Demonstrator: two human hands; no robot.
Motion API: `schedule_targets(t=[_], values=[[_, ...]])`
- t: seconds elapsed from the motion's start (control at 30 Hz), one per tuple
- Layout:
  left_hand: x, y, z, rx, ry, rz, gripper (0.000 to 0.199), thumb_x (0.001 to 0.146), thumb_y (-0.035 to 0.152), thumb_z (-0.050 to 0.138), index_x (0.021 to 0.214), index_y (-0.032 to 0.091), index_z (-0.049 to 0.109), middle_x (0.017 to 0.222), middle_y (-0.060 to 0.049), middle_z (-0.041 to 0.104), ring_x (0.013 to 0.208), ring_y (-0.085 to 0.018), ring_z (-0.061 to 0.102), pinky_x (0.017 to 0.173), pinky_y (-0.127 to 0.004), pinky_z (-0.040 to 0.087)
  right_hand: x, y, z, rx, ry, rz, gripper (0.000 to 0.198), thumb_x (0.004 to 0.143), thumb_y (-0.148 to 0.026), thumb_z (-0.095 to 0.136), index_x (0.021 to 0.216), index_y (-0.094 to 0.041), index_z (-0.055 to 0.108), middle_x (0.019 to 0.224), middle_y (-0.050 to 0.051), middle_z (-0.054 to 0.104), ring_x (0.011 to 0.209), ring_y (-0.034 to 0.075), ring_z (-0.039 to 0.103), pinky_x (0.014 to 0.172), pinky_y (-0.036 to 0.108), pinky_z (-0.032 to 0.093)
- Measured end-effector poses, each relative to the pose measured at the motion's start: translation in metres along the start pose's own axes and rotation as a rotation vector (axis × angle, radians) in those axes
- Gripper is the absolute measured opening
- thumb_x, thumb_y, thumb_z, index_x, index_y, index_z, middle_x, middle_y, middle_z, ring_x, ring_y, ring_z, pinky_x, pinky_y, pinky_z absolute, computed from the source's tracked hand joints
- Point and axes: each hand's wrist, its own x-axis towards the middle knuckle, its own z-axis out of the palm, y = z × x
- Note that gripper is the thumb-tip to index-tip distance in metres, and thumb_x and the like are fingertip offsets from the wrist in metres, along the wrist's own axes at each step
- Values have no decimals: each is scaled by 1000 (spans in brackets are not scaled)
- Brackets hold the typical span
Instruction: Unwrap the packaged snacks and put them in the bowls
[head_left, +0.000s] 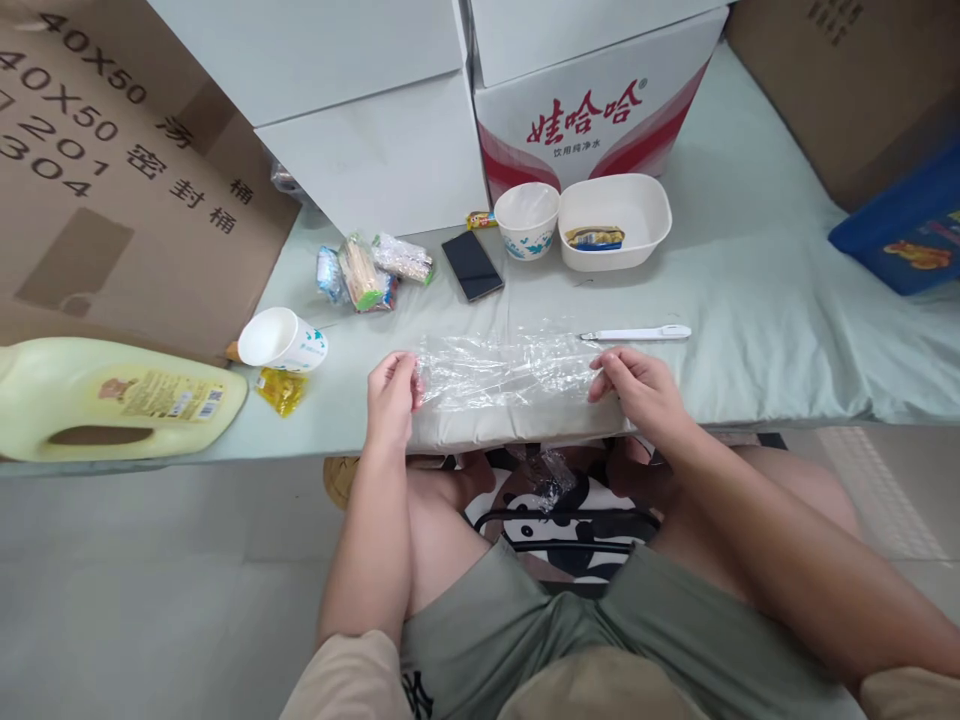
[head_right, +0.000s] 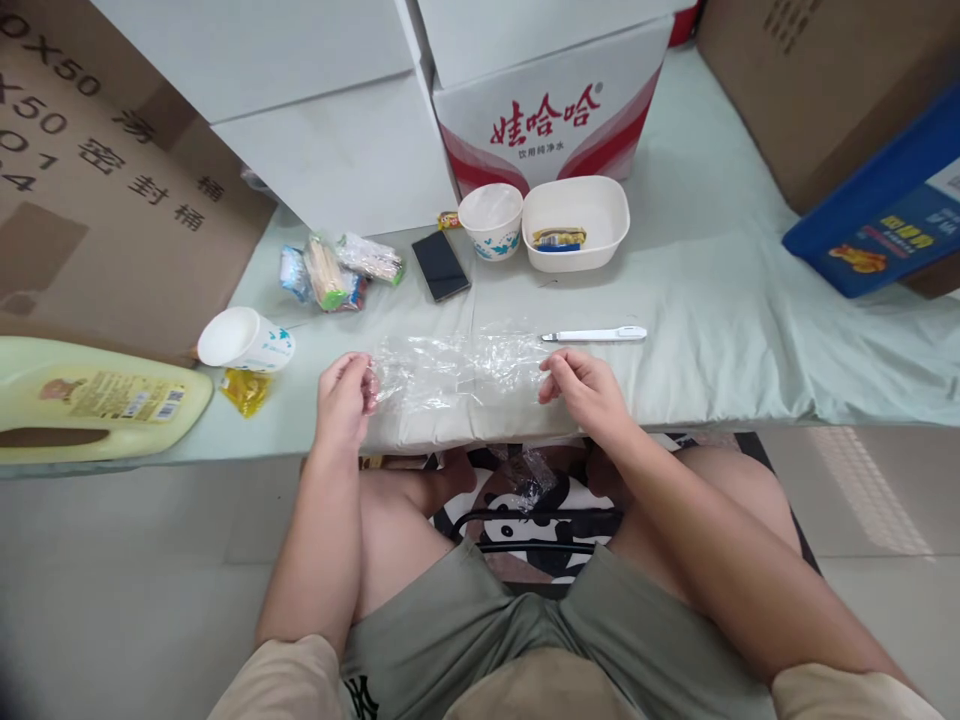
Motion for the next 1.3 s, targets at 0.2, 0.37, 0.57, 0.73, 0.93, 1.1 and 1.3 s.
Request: schedule_targets(t=[0.2, 0.37, 0.57, 0.73, 0.93, 1.1, 1.3], values=[[9, -10, -1, 46, 56, 51, 30, 84, 44, 64, 69, 20, 55, 45, 7, 39, 37, -6, 29, 37, -19, 18, 11, -3, 14, 84, 71, 87, 31, 83, -52, 62, 76, -22, 60, 41, -7, 44, 37, 10, 36, 39, 23, 28], [7, -10, -7, 154, -129, 48, 49, 79, 65, 62, 76, 17, 65, 62, -2, 60, 48, -8, 43, 43, -21, 28, 13, -3, 10, -2, 157, 73, 30, 86, -48, 60, 74, -21, 61, 55, -1, 61, 48, 11, 49, 47, 24, 37], [1, -15, -12, 644, -424, 244, 40, 69, 48, 76, 97, 20, 72, 96, -6, 73, 94, -22, 62, 86, -33, 48, 13, 7, 2, 41, 214, 20, 41, 87, -61, 61, 80, -21, 62, 68, 2, 69, 58, 12, 62, 53, 24, 46], [7, -21, -6, 527, -395, 260, 23, 76, 42, 69, 79, 19, 65, 76, -1, 64, 73, -15, 56, 72, -29, 47, 12, 7, 2, 76, 173, 28, 45, 86, -65, 61, 82, -20, 59, 69, 1, 67, 43, 8, 54, 40, 22, 38], [6, -17, 1, -4, -228, 55, 45, 78, 60, 69, 91, 24, 45, 84, 1, 64, 76, -14, 67, 69, -26, 54, 13, 10, 4, -53, 155, 33, 33, 94, -51, 55, 84, -20, 60, 68, 0, 67, 42, 8, 50, 44, 22, 39], [0, -13, -3, 97, -421, -117, 60, 68, 51, 79, 109, 27, 41, 79, 3, 68, 70, -14, 69, 62, -22, 52, 15, 10, 4, -89, 198, 79, 29, 94, -47, 54, 84, -21, 58, 62, -1, 64, 39, 9, 46, 42, 24, 36], [1, -15, 3, 186, -309, -105, 41, 69, 36, 74, 98, 22, 49, 67, 6, 60, 43, -6, 49, 40, -17, 33, 13, 11, 3, 22, 136, 1, 37, 92, -52, 56, 115, -23, 53, 71, 0, 67, 59, 16, 64, 55, 29, 50]])
